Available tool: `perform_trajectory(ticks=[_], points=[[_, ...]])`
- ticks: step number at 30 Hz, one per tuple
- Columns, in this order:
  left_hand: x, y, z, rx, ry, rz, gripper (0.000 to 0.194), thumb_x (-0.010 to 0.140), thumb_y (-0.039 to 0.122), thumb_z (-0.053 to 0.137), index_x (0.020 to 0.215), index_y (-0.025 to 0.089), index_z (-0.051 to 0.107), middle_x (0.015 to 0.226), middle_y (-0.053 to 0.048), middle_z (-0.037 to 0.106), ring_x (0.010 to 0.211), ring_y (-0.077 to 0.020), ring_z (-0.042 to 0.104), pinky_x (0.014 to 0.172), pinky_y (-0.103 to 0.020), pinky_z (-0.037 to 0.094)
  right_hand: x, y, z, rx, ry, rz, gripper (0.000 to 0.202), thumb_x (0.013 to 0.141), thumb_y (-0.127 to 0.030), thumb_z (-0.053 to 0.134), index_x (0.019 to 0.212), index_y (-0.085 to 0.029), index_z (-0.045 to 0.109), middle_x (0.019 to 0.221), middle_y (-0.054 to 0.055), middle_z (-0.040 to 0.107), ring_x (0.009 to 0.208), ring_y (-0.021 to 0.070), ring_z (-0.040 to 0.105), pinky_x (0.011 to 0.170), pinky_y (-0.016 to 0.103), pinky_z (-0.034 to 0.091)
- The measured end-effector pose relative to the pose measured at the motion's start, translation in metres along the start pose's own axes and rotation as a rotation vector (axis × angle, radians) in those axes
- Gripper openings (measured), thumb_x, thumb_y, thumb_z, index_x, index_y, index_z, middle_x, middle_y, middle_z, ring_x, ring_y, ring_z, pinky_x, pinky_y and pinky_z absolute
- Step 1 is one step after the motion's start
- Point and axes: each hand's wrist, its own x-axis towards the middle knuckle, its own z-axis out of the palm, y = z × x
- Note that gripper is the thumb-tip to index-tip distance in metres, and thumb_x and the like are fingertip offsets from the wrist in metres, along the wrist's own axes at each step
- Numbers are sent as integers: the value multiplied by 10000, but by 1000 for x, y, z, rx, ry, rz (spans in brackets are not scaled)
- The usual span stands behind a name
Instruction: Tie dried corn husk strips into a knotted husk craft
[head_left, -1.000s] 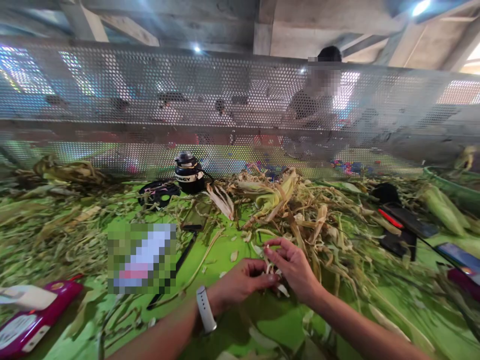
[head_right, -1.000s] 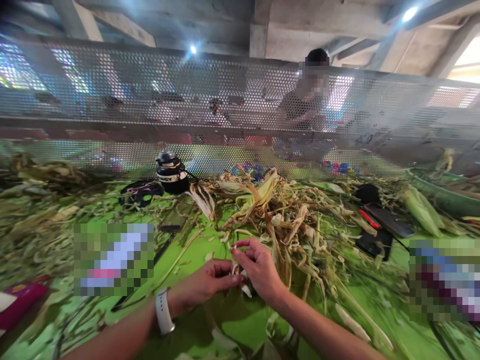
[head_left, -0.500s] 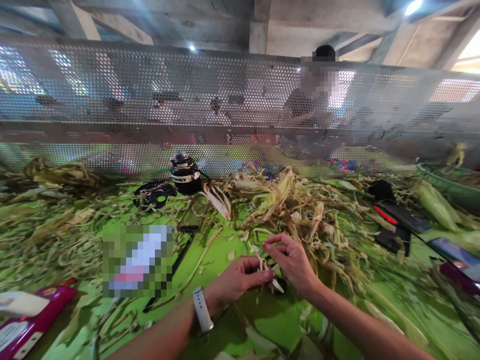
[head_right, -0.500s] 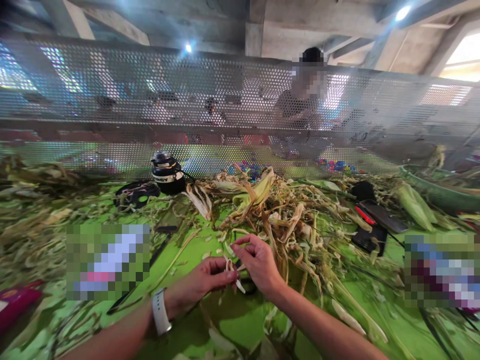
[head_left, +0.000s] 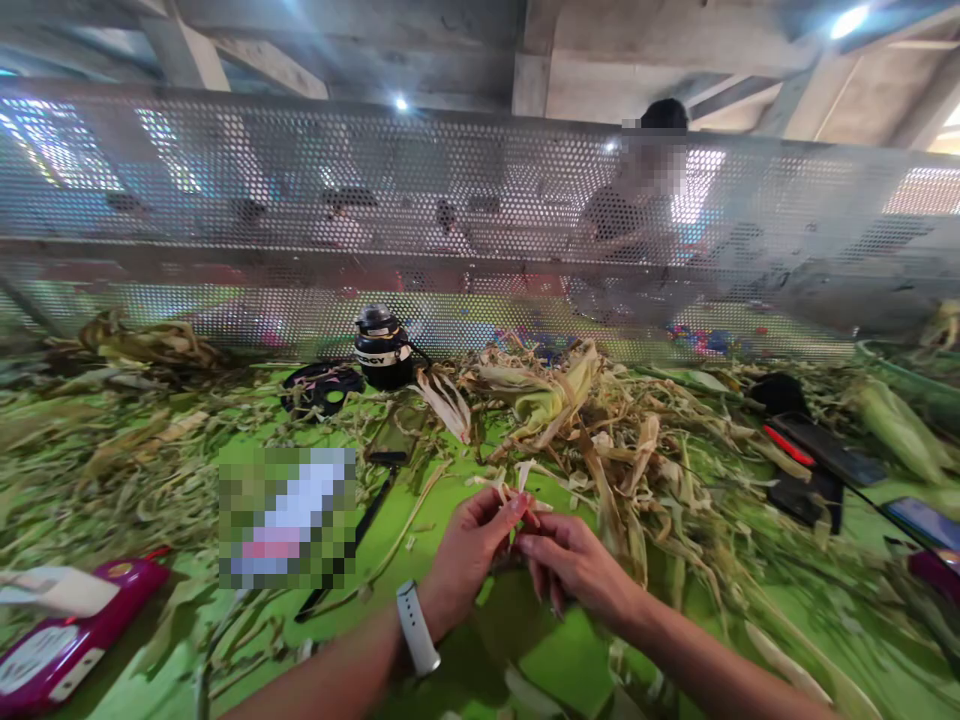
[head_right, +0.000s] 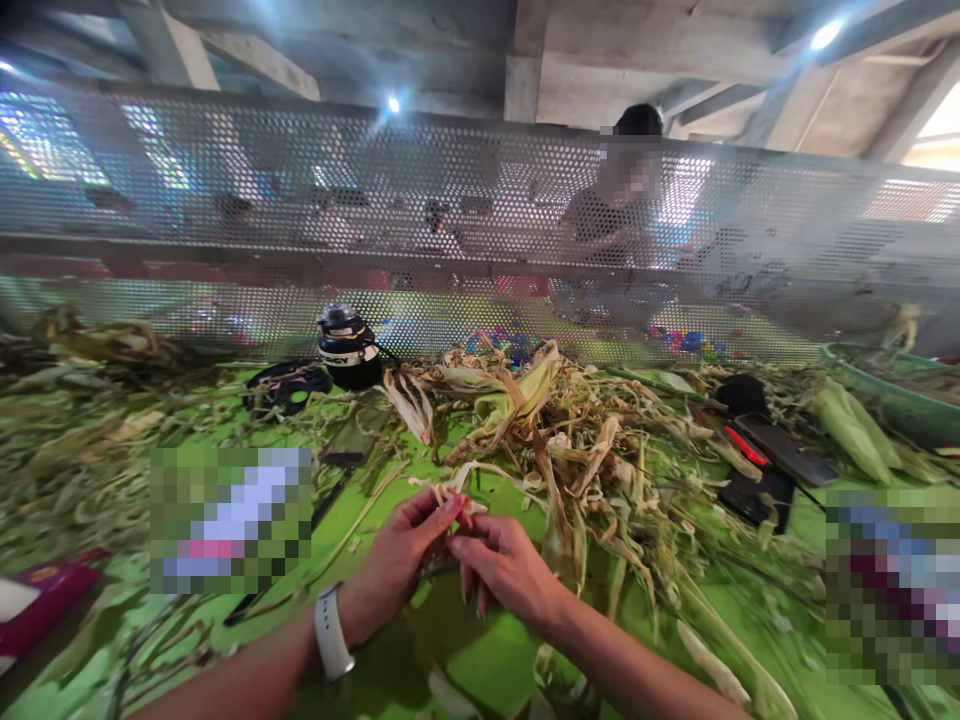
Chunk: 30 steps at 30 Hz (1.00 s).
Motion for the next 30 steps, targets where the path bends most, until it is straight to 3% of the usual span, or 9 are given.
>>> perform_trajectory(ticks=[5,11,24,26,30], points=[[1,-4,0,-34,0,6,257,639,370,762,672,139,653,664,-7,627,602,-101,534,582,-209,410,4,5,0,17,7,-24,446,734,-595,563,663,-160,494,412,-67,483,282,40,365,295,148,299],[7,3,-6,128,46,41,311,667,428,727,717,121,713,568,12,573,424,-31,343,417,-184,237,1,3,-5,50,-16,-40,410,773,-552,562,653,-167,485,375,-85,458,267,32,318,282,141,237],[10,20,-9,6,93,2,312,578,375,793,748,129,703,612,2,617,451,-41,390,435,-174,276,-4,1,-19,61,-104,-19,297,785,-422,594,680,-146,568,380,-64,481,290,52,345,317,162,244],[8,19,-9,22,57,-67,308,568,371,800,737,137,692,599,5,623,456,-48,419,447,-174,282,-2,1,-21,83,-48,-81,281,792,-410,578,706,-143,590,448,-37,526,361,74,421,370,179,299],[3,15,-9,137,-33,-182,263,599,372,783,744,175,686,635,8,653,501,-74,478,500,-189,323,1,-4,-20,120,245,-226,366,833,-495,511,730,-157,603,599,-13,515,529,102,449,485,212,354]])
